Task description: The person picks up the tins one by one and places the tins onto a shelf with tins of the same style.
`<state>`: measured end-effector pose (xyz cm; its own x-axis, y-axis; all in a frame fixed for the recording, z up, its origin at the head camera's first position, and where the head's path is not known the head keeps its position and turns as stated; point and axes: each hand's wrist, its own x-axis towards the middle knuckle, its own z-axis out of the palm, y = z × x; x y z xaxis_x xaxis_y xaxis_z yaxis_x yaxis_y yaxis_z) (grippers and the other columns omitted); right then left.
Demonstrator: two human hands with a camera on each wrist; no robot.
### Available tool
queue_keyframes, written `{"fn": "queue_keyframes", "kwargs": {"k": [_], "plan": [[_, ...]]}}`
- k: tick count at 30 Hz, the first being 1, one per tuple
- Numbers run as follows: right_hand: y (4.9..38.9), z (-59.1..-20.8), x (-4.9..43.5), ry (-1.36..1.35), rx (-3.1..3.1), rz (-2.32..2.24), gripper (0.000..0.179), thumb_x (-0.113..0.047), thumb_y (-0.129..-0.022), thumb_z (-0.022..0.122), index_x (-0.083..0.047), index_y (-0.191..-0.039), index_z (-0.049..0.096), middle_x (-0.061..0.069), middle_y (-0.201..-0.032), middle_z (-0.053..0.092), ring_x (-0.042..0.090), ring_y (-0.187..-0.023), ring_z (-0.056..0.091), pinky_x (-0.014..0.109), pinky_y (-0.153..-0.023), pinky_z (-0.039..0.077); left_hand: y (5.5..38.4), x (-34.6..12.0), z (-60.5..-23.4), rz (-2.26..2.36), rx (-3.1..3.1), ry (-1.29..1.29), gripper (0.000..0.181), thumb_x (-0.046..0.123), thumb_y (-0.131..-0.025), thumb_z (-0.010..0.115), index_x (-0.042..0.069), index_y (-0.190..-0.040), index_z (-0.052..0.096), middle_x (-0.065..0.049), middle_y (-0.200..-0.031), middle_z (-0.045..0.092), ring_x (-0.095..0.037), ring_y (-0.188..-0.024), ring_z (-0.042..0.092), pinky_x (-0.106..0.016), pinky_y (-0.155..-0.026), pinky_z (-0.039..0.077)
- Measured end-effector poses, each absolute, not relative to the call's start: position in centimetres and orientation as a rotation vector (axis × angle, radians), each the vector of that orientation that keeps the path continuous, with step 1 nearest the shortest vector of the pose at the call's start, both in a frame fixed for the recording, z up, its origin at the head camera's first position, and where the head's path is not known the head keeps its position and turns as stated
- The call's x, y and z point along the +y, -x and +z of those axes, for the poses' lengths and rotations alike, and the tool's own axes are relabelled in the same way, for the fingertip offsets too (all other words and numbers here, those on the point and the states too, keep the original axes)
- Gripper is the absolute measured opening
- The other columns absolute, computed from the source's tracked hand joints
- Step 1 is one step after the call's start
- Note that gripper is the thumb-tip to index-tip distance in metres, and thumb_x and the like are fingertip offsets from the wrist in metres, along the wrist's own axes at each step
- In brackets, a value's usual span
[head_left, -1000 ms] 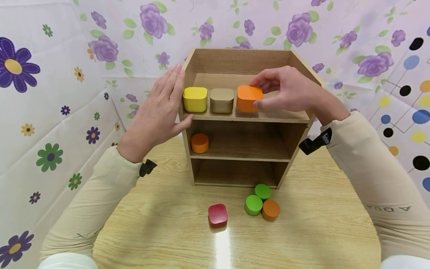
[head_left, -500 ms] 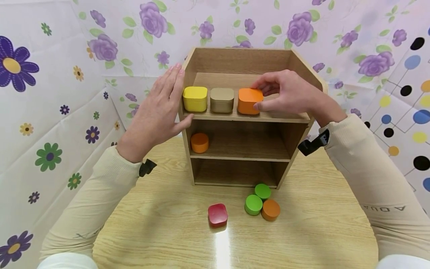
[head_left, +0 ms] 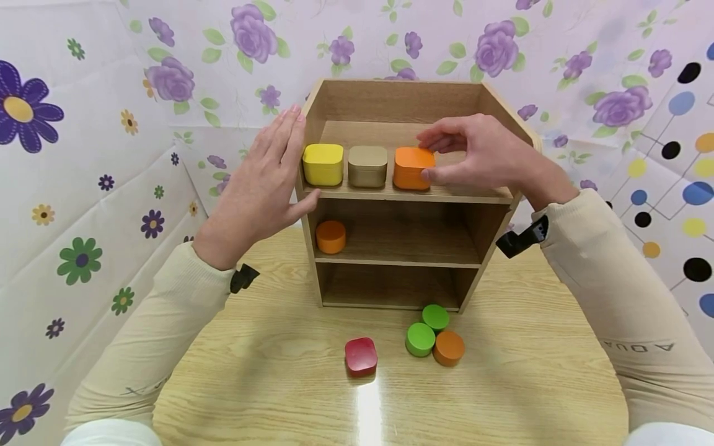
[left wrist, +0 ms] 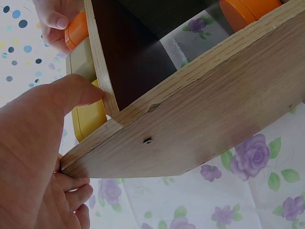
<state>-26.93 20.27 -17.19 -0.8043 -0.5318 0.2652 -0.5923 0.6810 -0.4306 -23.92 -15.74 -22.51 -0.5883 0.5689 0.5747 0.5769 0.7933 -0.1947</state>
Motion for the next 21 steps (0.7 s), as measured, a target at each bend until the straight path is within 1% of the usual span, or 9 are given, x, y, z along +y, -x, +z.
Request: {"fn": "queue_keyframes", "kwargs": {"k": [2,4,7,10,12,15,18,21], "plan": [[26.6,-16.9,20.3,-0.934,-2.738,0.767,0.057,-0.032,-0.088,0.085,-0.011,-0.138,0.067,0.005,-0.132,0.073,0.021,-0.123,0.069,0.042,-0.116,0.051,23.9,-15.7,-22.5,-0.014,-2.344,0.843,0.101,0.038,-0.096,0.07,-0.01,-0.164,0.013,-0.029,-0.174,0.015,-0.042,-0.164,0.018,-0.05,-0.137,0.016],[26.3,-16.5,20.4,-0.951,-2.7,0.755,0.058,-0.031,-0.088,0.086,-0.011,-0.139,0.066,0.005,-0.135,0.072,0.02,-0.124,0.068,0.039,-0.116,0.051,23.9,-15.7,-22.5,-0.013,-2.344,0.843,0.101,0.038,-0.096,0.07,-0.01,-0.164,0.013,-0.029,-0.174,0.015,-0.042,-0.164,0.018,-0.05,-0.137,0.016],[25.7,-15.9,20.5,-0.981,-2.631,0.703,0.058,-0.03,-0.088,0.087,-0.013,-0.139,0.066,0.004,-0.136,0.071,0.019,-0.123,0.069,0.025,-0.113,0.052,23.9,-15.7,-22.5,-0.015,-2.341,0.844,0.101,0.038,-0.096,0.07,-0.01,-0.164,0.013,-0.029,-0.174,0.016,-0.042,-0.164,0.018,-0.05,-0.137,0.016],[25.1,-15.5,20.6,-1.004,-2.573,0.671,0.056,-0.028,-0.087,0.087,-0.015,-0.138,0.068,0.002,-0.135,0.072,0.017,-0.121,0.07,0.01,-0.107,0.048,23.9,-15.7,-22.5,-0.019,-2.341,0.846,0.101,0.037,-0.096,0.07,-0.01,-0.164,0.013,-0.029,-0.174,0.015,-0.042,-0.164,0.018,-0.049,-0.137,0.015],[24.7,-15.3,20.7,-1.027,-2.535,0.649,0.054,-0.027,-0.087,0.088,-0.015,-0.136,0.07,0.001,-0.133,0.073,0.016,-0.12,0.071,0.006,-0.105,0.046,23.8,-15.7,-22.5,-0.02,-2.344,0.845,0.101,0.037,-0.096,0.07,-0.01,-0.164,0.013,-0.029,-0.175,0.015,-0.042,-0.164,0.017,-0.049,-0.137,0.015],[24.0,-15.3,20.9,-1.085,-2.488,0.613,0.053,-0.022,-0.086,0.088,-0.014,-0.135,0.07,0.002,-0.132,0.073,0.017,-0.12,0.071,0.004,-0.105,0.044,23.8,-15.7,-22.5,-0.018,-2.348,0.843,0.101,0.037,-0.096,0.07,-0.01,-0.165,0.012,-0.028,-0.175,0.015,-0.042,-0.164,0.017,-0.049,-0.137,0.015],[23.4,-15.4,20.9,-1.169,-2.424,0.58,0.055,-0.014,-0.084,0.089,-0.011,-0.135,0.07,0.004,-0.132,0.074,0.018,-0.119,0.072,0.005,-0.107,0.044,23.8,-15.7,-22.5,-0.019,-2.343,0.847,0.1,0.037,-0.096,0.07,-0.01,-0.164,0.013,-0.029,-0.174,0.015,-0.042,-0.164,0.018,-0.049,-0.137,0.015],[22.7,-15.8,20.8,-1.257,-2.363,0.587,0.055,-0.009,-0.081,0.089,-0.009,-0.133,0.071,0.005,-0.13,0.076,0.012,-0.117,0.073,0.006,-0.107,0.046,23.9,-15.7,-22.5,-0.023,-2.338,0.851,0.1,0.036,-0.096,0.07,-0.011,-0.164,0.013,-0.029,-0.174,0.016,-0.042,-0.164,0.018,-0.049,-0.137,0.015]]}}
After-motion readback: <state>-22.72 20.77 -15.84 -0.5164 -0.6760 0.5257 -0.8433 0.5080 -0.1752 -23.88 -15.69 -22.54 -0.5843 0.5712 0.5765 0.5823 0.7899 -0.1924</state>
